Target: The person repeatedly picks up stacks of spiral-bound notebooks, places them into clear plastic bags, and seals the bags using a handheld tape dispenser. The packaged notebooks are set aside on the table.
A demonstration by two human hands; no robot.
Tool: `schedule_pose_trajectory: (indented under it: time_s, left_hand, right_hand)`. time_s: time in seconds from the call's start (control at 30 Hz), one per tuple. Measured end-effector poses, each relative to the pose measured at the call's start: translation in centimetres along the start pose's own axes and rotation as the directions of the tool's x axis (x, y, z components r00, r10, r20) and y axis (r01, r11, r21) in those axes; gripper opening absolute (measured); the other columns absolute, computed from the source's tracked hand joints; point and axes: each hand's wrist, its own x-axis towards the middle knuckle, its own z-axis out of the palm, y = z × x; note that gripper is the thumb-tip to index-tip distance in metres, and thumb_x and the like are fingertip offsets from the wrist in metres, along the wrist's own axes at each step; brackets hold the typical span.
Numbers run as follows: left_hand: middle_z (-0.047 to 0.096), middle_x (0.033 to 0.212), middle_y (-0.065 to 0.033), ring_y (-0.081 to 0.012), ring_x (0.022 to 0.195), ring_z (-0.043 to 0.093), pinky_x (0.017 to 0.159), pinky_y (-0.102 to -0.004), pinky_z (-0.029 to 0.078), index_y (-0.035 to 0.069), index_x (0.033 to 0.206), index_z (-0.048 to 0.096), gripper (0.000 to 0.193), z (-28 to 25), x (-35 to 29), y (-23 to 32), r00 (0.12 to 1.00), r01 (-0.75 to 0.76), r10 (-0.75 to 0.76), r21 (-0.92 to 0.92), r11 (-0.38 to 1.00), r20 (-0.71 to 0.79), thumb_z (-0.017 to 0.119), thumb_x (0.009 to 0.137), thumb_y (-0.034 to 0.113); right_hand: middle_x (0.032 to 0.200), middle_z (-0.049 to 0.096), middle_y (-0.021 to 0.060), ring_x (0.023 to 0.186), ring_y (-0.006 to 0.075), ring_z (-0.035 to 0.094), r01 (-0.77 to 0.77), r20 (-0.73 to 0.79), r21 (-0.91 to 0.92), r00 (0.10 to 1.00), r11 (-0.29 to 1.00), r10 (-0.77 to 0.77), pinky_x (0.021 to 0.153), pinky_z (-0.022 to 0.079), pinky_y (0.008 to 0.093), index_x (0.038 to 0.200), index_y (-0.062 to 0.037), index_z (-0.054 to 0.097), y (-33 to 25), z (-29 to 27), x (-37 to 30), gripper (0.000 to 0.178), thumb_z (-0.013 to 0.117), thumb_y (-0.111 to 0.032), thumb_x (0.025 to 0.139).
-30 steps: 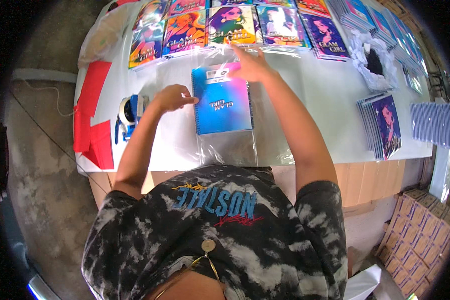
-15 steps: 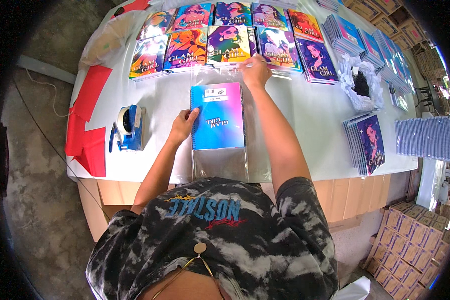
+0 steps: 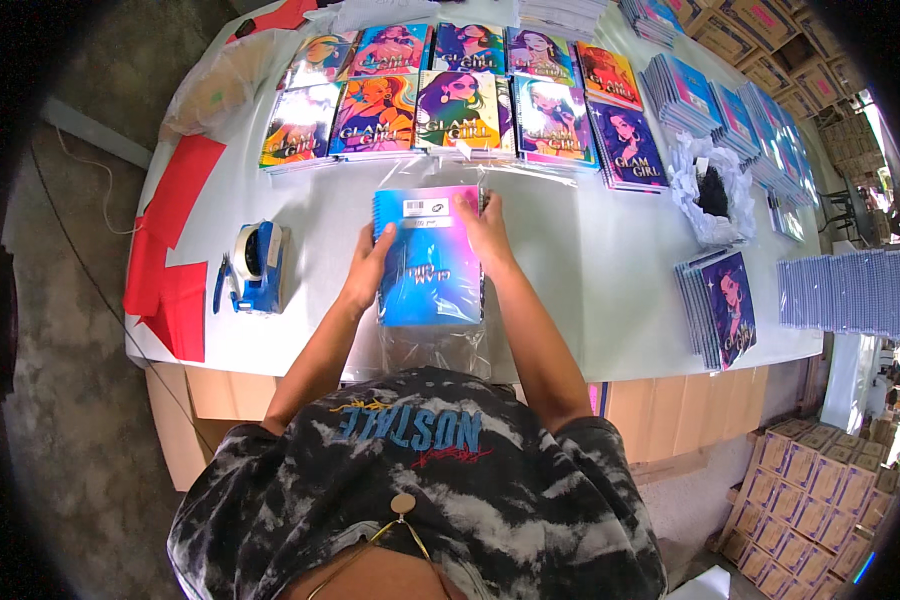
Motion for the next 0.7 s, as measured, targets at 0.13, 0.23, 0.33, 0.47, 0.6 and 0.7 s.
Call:
schedule_pose_trajectory:
  time_s: [0.13,0.23,0.33,0.47,0.6,0.7]
  left_hand:
    - [0.052,0.116,-0.0108,-0.0173,0.106,0.049,0.092,-0.0304,0.04,-0.001,0.13,0.034,0.068,-1.7,-4.4,5.0,0.963,-0.263,0.268,-0.23,0.937,-0.008,0.068,0.081,0.032]
    - [0.048,0.12,-0.0136,-0.02,0.109,0.048,0.093,-0.0309,0.038,-0.004,0.133,0.031,0.08,-2.5,-4.4,5.5,0.892,-0.436,0.451,-0.311,0.844,-0.026,0.071,0.075,0.033]
    - [0.046,0.123,-0.0169,-0.0222,0.113,0.046,0.096,-0.032,0.037,-0.006,0.134,0.029,0.076,-2.2,-4.0,5.8,0.931,-0.362,0.365,-0.145,0.921,-0.002,0.067,0.079,0.03]
    - [0.045,0.128,-0.0201,-0.0255,0.116,0.045,0.098,-0.0347,0.034,-0.007,0.134,0.03,0.059,-1.1,-4.2,5.1,0.774,-0.614,0.627,0.134,0.777,-0.087,0.054,0.088,0.02]
    - [0.048,0.13,-0.0189,-0.0307,0.125,0.04,0.104,-0.0366,0.028,-0.004,0.128,0.045,0.04,-0.2,-5.8,5.4,0.631,-0.676,0.748,0.328,0.66,-0.206,0.045,0.093,0.015]
    - [0.051,0.127,-0.0143,-0.033,0.119,0.044,0.1,-0.0387,0.034,0.002,0.119,0.056,0.032,-1.1,-5.7,5.0,0.474,-0.643,0.878,0.656,0.396,-0.065,0.051,0.089,0.01]
  right_hand:
    - [0.11,0.05,0.0113,0.101,0.0172,0.052,0.456,-0.102,0.377,0.886,0.806,-0.453,0.085,0.045,0.0298,0.127,-0.0012,0.035,-8.6,0.8,-8.2,0.068,0.075,-0.011,0.073]
    - [0.111,0.05,0.0112,0.101,0.0175,0.053,0.481,0.053,0.415,0.834,0.772,-0.549,0.085,0.045,0.0302,0.128,-0.0017,0.035,-9.8,0.1,-9.4,0.067,0.073,-0.009,0.073]
    - [0.113,0.051,0.01,0.101,0.0156,0.053,0.477,-0.015,0.229,0.873,0.848,-0.487,0.087,0.044,0.0273,0.125,-0.0008,0.042,-8.0,0.5,-8.2,0.06,0.072,-0.008,0.074]
    - [0.108,0.056,0.009,0.094,0.015,0.054,0.435,-0.158,0.143,0.897,0.889,-0.413,0.084,0.044,0.0284,0.115,0.0001,0.054,-7.2,1.6,-7.2,0.041,0.069,-0.008,0.078]
    - [0.103,0.057,0.0116,0.097,0.0182,0.053,0.381,-0.221,0.052,0.906,0.923,-0.362,0.084,0.043,0.0292,0.113,0.0013,0.058,-7.6,1.9,-7.4,0.035,0.065,-0.017,0.084]
    - [0.112,0.052,0.0151,0.107,0.0243,0.047,0.395,-0.28,-0.248,0.845,0.885,-0.455,0.091,0.037,0.0343,0.121,0.0007,0.053,-7.5,2.0,-7.6,0.042,0.061,-0.021,0.086]
